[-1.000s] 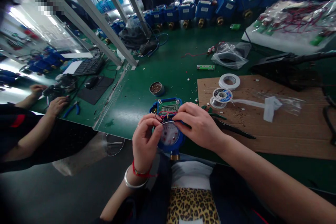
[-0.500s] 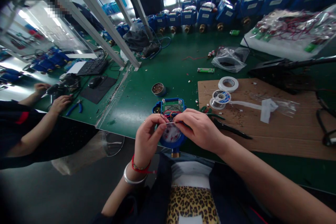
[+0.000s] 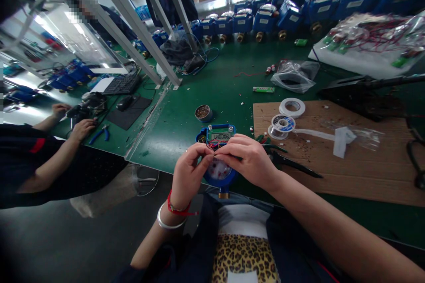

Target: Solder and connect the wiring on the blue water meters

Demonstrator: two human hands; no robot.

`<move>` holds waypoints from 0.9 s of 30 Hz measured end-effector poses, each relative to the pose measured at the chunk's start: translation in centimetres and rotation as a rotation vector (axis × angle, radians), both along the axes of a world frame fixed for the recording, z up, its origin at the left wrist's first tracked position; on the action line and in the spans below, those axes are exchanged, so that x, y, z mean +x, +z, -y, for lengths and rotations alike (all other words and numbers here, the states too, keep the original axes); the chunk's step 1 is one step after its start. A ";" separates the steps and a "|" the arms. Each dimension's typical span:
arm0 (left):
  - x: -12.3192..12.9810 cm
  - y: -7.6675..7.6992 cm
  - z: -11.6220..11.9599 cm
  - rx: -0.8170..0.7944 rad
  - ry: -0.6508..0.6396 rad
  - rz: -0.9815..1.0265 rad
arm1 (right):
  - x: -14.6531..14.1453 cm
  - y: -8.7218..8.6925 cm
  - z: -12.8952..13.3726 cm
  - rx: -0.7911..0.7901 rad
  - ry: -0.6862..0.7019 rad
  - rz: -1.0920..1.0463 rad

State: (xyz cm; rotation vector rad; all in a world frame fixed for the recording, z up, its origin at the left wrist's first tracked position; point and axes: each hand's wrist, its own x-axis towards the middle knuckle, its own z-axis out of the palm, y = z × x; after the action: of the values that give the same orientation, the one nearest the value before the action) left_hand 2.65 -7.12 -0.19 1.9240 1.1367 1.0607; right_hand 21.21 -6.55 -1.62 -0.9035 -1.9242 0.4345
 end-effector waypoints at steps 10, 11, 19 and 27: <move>-2.4 -3.0 2.1 0.219 0.298 0.160 | 2.6 0.0 3.4 -0.161 -0.168 -0.049; -2.6 -3.7 2.4 0.189 0.379 0.189 | 2.7 -0.6 3.9 -0.182 -0.239 -0.085; -0.2 -4.5 2.2 -0.757 0.130 0.694 | -0.8 -5.1 6.5 -0.485 -0.364 -0.053; -3.2 -3.1 1.6 -0.836 0.196 1.020 | -1.9 -4.9 5.6 -0.374 -0.241 0.062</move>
State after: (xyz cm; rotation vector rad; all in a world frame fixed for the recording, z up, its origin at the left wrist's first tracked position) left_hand -0.52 -8.71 -3.31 0.4869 0.9091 1.1699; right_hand 19.30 -12.16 -6.53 -1.3887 -1.7893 0.6391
